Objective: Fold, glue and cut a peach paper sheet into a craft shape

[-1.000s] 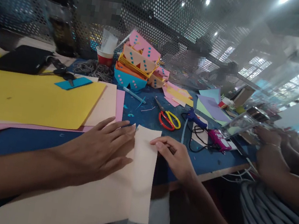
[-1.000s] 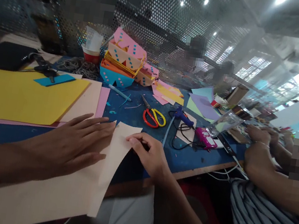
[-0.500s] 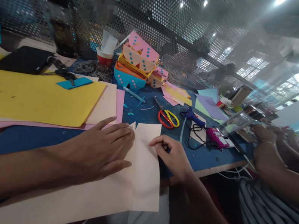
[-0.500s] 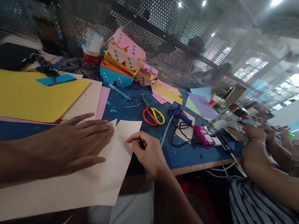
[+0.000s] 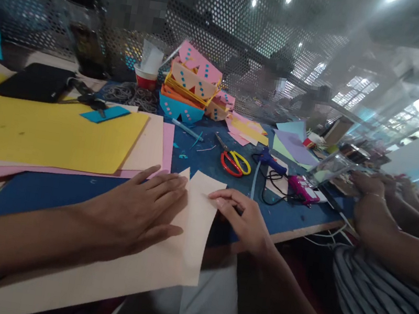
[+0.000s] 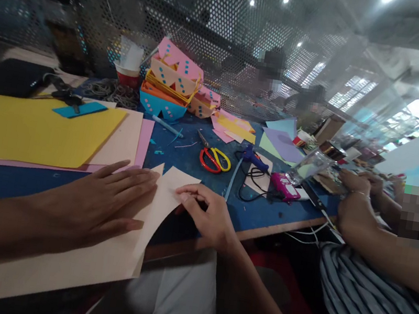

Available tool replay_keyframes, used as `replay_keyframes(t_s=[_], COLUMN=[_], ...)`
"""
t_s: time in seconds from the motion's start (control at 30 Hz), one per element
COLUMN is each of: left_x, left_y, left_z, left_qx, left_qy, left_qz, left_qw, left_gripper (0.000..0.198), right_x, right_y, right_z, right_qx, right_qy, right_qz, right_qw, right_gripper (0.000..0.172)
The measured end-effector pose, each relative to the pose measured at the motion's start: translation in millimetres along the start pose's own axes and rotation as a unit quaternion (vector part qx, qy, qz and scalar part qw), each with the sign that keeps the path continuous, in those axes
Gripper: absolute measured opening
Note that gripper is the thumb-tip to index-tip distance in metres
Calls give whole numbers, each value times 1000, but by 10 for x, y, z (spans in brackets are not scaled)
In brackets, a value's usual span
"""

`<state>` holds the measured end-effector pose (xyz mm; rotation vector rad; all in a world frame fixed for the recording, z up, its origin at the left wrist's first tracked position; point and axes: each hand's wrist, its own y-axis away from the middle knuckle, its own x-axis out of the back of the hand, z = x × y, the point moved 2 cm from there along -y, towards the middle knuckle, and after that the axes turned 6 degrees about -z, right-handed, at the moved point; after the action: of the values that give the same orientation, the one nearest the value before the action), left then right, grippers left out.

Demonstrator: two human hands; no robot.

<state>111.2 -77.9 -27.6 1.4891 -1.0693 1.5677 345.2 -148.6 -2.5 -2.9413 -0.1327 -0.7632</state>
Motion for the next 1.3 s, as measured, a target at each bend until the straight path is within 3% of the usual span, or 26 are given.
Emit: replay_keyframes(t_s=[0.27, 0.6, 0.97, 1.3], left_x=[-30, -65, -48, -19], left_y=[28, 47, 41, 37], left_z=[-4, 12, -8, 24], left_qx=[-3, -13, -8, -2], left_qy=[21, 0, 16, 32], left_qz=[-8, -7, -14, -16], left_qw=[1000, 1000, 1000, 999], left_gripper=[64, 63, 64, 64], right_x=[22, -6, -39, -31], right_y=[39, -26, 23, 97], right_z=[2, 102, 85, 5], right_qx=[56, 2, -9, 25], right_qy=[-49, 2, 63, 20], right_qz=[-34, 45, 49, 41], right_qw=[997, 999, 997, 999], right_gripper=[31, 21, 17, 21])
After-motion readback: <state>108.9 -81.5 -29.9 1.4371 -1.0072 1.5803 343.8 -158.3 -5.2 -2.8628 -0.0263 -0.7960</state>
